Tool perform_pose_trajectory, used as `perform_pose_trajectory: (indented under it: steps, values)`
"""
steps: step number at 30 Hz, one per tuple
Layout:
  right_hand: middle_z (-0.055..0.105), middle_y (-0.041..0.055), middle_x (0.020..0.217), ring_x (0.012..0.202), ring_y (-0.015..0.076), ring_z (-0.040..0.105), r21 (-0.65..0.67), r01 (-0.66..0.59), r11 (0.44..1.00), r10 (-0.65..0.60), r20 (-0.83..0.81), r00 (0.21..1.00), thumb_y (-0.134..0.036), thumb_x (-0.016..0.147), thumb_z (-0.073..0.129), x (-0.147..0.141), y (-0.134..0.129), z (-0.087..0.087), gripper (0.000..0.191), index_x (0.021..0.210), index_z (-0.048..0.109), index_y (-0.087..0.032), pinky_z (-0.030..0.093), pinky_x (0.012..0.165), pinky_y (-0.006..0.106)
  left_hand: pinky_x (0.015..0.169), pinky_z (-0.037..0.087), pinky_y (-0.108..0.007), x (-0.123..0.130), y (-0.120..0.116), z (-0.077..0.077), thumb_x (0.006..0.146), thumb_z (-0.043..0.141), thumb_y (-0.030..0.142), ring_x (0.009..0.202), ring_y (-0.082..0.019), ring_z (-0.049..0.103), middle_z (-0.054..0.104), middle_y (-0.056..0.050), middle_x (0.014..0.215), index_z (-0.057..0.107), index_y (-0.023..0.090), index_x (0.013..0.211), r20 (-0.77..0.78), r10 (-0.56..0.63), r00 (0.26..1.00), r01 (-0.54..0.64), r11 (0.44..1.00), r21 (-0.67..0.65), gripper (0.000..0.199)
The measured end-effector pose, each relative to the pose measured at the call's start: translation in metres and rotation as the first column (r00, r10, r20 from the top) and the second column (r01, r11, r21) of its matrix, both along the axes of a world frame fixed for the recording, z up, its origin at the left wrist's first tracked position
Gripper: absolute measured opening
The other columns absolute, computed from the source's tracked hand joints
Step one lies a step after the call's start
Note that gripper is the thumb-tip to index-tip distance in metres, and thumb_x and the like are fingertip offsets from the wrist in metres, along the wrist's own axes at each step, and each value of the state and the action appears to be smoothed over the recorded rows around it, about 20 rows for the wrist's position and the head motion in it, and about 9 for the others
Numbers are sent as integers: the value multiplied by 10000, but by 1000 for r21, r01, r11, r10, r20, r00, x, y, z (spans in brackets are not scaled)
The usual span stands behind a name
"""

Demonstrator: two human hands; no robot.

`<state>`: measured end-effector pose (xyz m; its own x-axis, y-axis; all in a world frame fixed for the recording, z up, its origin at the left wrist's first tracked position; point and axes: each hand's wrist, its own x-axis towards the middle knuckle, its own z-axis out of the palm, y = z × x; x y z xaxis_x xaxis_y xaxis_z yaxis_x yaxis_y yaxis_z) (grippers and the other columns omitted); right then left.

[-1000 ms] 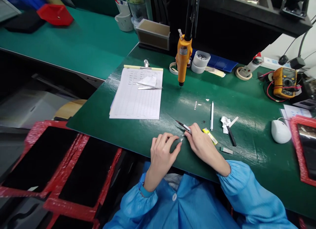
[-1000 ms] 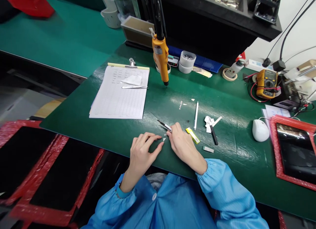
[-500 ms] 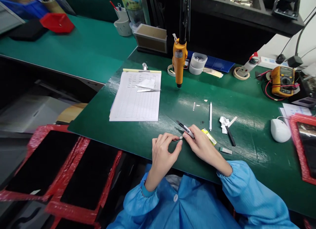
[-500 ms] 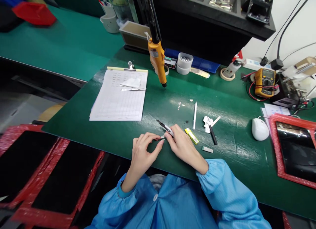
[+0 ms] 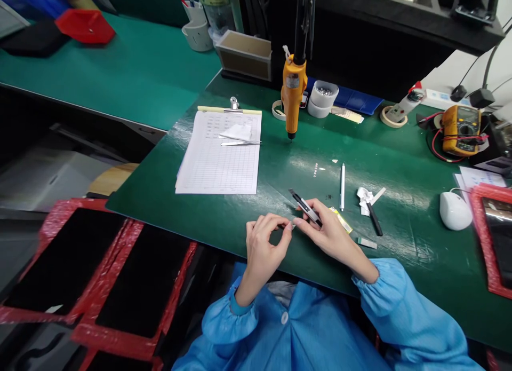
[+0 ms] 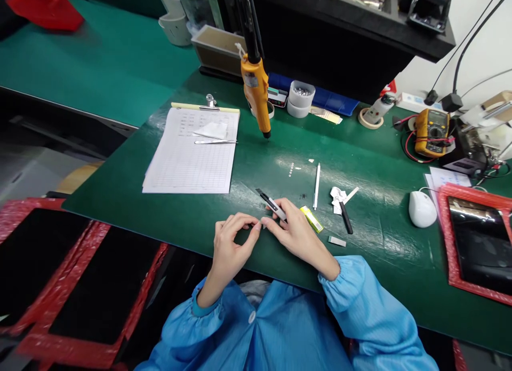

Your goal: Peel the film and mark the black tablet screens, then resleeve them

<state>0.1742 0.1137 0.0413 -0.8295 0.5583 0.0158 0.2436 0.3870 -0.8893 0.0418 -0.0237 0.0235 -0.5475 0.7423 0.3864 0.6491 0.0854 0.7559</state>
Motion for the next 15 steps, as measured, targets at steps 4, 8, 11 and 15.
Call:
perform_pose_trajectory:
  steps: [4,8,11,15]
  values:
    - [630,27,955,818,193,597,20,-70,997,71,-29,997,-378,1136,613,-2,1,4,192,1012,648,-235,462,713,313,788,354,-385,0,-1,1,1018,662,117,745,-158,673,785,101,841,672,272,875,-7,-5,1000,5,1000,5,211]
    - [582,10,911,811,195,579,23,-100,995,101,-28,995,-338,1148,582,-2,0,7,208,966,607,-240,441,737,320,807,359,-384,0,-1,0,1036,657,132,749,-159,681,786,97,842,657,271,867,-4,-13,1000,13,1000,9,218]
    - [562,7,908,801,198,564,26,-107,994,108,-30,994,-327,1156,559,-2,-2,6,209,964,581,-247,440,733,320,813,366,-381,-1,-2,0,1058,646,139,749,-155,690,790,95,853,655,271,878,-4,-28,1000,28,999,16,223]
    - [551,13,925,788,201,551,39,-85,996,86,-42,995,-305,1160,525,-2,-5,4,212,953,526,-258,457,737,324,806,373,-374,-2,-2,1,1070,643,136,772,-152,706,802,91,881,669,272,913,-5,-40,999,40,999,27,209]
